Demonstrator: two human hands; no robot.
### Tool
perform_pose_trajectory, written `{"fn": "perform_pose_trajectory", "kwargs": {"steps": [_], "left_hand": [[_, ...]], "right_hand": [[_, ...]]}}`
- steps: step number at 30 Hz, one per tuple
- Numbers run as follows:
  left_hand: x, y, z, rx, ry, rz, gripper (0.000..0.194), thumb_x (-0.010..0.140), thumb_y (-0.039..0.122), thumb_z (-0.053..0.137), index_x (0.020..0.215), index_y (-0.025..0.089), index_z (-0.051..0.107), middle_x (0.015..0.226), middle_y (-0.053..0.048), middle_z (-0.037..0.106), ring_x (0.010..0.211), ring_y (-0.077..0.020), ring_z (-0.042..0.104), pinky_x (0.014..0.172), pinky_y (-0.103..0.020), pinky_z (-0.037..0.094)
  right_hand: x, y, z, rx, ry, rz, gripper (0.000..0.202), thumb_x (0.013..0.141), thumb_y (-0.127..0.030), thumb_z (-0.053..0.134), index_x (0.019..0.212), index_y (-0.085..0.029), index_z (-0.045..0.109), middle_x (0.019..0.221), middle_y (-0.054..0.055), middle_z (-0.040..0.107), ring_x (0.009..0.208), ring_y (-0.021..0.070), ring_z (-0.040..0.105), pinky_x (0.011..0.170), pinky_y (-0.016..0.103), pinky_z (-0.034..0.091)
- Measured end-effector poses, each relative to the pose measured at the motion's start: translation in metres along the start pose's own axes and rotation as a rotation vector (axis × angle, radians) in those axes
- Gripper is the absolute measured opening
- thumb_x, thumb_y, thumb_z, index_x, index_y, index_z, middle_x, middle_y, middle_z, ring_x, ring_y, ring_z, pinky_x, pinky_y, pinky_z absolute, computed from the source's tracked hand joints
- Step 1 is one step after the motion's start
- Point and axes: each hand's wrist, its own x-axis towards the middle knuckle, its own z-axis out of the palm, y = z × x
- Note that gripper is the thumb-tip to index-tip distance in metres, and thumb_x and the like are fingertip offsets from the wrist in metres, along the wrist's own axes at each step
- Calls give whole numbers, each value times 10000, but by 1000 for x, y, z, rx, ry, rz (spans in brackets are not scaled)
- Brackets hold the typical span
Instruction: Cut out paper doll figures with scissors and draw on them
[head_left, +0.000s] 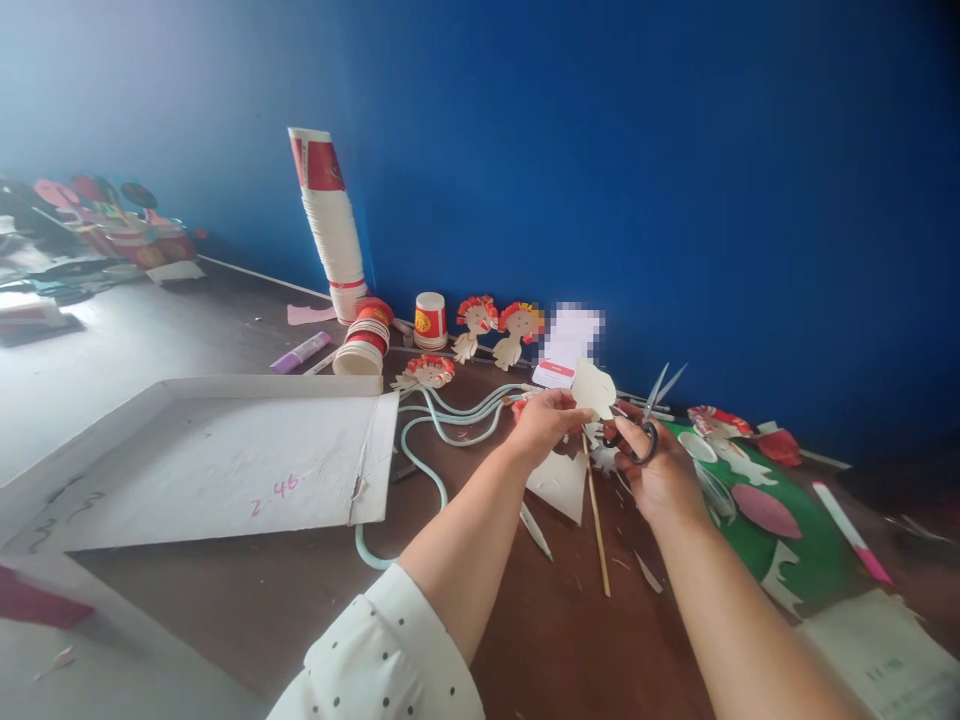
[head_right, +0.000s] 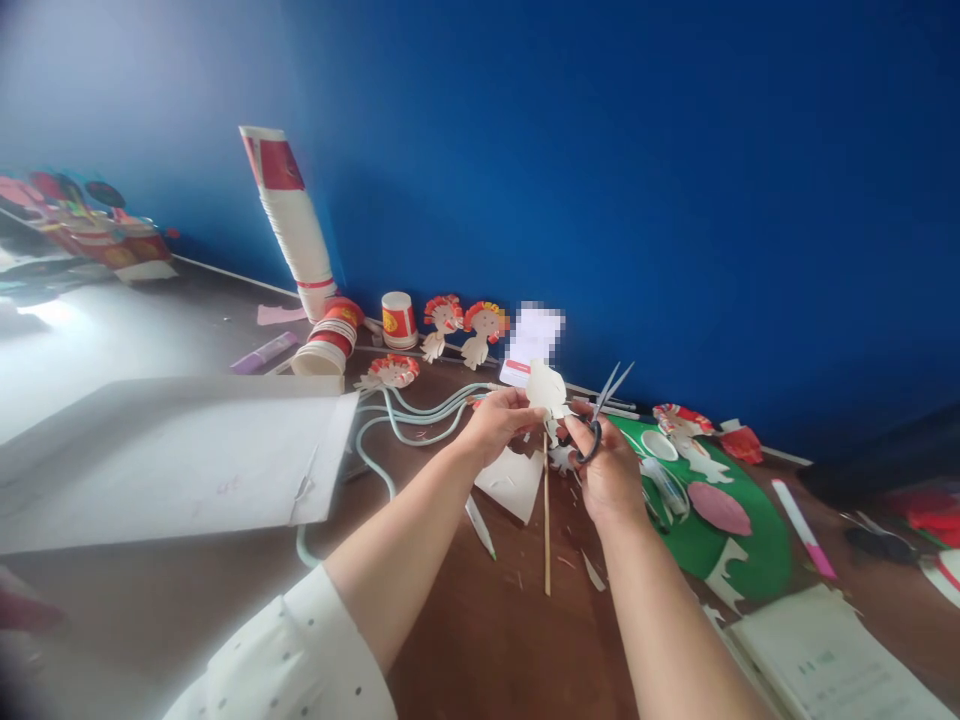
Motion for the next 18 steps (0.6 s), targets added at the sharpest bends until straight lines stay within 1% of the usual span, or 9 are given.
{"fn": "perform_pose_trajectory", "kwargs": {"steps": [4,7,10,13,16,18], "left_hand": [[0,-3,0,59,-31,-30,371,533,278,841,795,125,627,766,-23,624,634,-74,563,640,-221,434],[-1,-4,0,87,-37,-47,378,541,278,841,810,125,623,757,-20,623,589,-58,535,585,-205,408],[-2,-5,0,89,-47,-82,429,526,280,855,846,129,611,744,-21,625,567,-63,535,549,-206,393],[-3,-8,0,81,-50,-137,512,471,277,885,868,130,598,757,-29,635,613,-94,578,595,-233,430],[-3,-12,-2,107,-78,-149,506,485,316,883,863,119,611,713,-21,616,605,-88,563,607,-241,428],[-2,-13,-3,115,-98,-140,496,504,333,877,870,113,625,700,-15,606,594,-75,545,607,-237,418]], "right_hand": [[1,4,-3,-60,11,-44,297,683,-317,785,956,-228,707,685,-28,623,588,95,532,416,169,325],[3,7,-5,-67,32,-69,236,679,-301,788,877,-206,703,673,-22,627,564,93,526,423,178,343],[4,9,-6,-63,59,-108,218,675,-289,791,852,-204,696,713,-13,650,606,107,559,467,195,392],[6,11,-6,-67,85,-142,252,683,-276,789,912,-216,704,743,-16,665,649,107,581,529,198,428],[7,12,-8,-73,116,-169,242,690,-283,782,910,-216,708,806,-4,693,707,113,610,602,208,459],[8,12,-8,-78,135,-177,279,689,-298,781,946,-220,707,836,2,702,715,124,623,625,229,475]]}}
